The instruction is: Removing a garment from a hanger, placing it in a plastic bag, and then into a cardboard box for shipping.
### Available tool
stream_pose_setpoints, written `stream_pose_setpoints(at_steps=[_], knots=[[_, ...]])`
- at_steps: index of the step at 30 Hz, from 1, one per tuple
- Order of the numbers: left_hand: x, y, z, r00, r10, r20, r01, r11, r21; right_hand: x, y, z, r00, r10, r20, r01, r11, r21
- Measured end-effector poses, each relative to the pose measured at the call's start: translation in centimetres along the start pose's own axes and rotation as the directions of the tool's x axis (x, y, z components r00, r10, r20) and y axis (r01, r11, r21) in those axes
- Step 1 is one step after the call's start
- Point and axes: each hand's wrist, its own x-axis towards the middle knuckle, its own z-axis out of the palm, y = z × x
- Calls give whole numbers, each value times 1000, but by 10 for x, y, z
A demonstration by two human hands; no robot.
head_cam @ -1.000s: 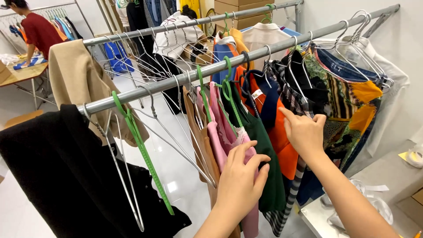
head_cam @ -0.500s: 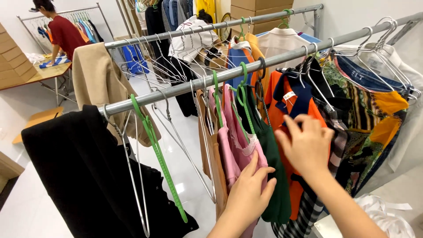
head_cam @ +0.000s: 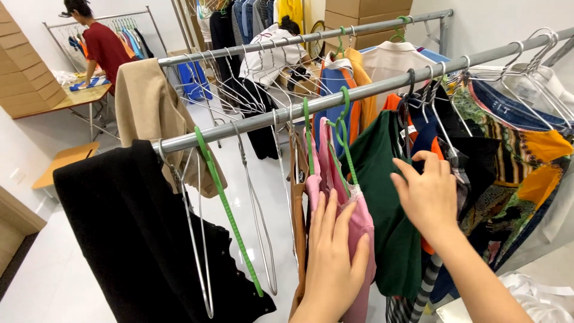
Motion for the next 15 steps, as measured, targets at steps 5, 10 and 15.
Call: stream_pose_setpoints(at_steps=[5,10,15], knots=[[-14,-29,25,987,-143,-73,147,988,46,-4,-97,-44,875,101,474,-275,909,314],[7,-19,3,942,-336,-13,313,892,-325,-6,-79,-3,927,149,344,-337,734,590],[-4,-88,86,909,-416,-39,396,888,-236,3,-57,-10,929,242,280,-362,746,558]])
